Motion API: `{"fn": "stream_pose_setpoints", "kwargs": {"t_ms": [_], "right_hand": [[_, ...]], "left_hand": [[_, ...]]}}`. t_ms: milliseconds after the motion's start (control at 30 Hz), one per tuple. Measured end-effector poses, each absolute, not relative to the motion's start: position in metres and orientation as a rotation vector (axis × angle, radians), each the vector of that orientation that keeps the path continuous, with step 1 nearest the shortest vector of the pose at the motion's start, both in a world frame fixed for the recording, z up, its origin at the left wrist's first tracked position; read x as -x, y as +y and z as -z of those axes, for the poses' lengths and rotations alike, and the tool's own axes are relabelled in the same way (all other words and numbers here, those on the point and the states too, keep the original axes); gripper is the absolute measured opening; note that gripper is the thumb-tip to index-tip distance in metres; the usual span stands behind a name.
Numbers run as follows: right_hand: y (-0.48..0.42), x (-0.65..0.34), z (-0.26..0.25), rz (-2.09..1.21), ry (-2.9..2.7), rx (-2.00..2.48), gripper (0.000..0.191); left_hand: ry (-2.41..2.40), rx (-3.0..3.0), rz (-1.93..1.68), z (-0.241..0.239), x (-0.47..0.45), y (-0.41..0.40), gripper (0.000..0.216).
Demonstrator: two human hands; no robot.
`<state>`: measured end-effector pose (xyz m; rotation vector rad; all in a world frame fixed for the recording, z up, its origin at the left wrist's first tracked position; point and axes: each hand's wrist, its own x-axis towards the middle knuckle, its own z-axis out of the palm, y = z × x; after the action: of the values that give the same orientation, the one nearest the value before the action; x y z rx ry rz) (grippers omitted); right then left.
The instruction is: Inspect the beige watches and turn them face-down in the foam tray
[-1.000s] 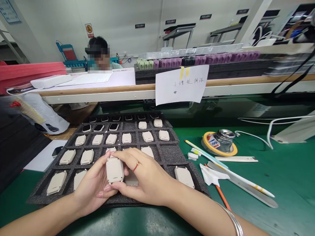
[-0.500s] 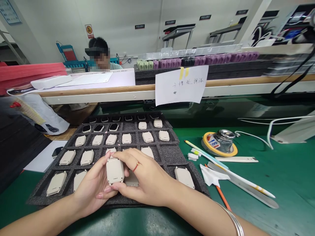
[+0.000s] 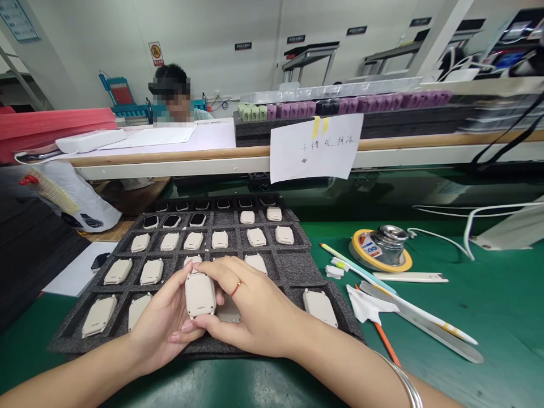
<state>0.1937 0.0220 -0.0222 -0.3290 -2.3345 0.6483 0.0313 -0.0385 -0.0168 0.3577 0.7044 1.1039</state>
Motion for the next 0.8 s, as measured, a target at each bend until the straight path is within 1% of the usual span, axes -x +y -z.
{"fn": "stream_pose_setpoints", "kwargs": {"t_ms": [367,533,800], "right_hand": [[0.0228,-0.1943,0.0215,-0.58,-2.343,0.308,0.056],[0.0215,-0.1944,0.0225,-0.483,-2.299,0.291,0.058],[0.0219,-0.1934,0.022,-0.505,-2.3,0.293,0.057]], "left_hand": [[0.707,-0.343,-1.103,0.017,-0.0311,-0.039,0.04],[0.709,-0.359,-1.099,0.0164,-0.0306,-0.0416,0.036],[0.722,-0.39,-1.095,0.0162,-0.0307,-0.0409,0.037]]}}
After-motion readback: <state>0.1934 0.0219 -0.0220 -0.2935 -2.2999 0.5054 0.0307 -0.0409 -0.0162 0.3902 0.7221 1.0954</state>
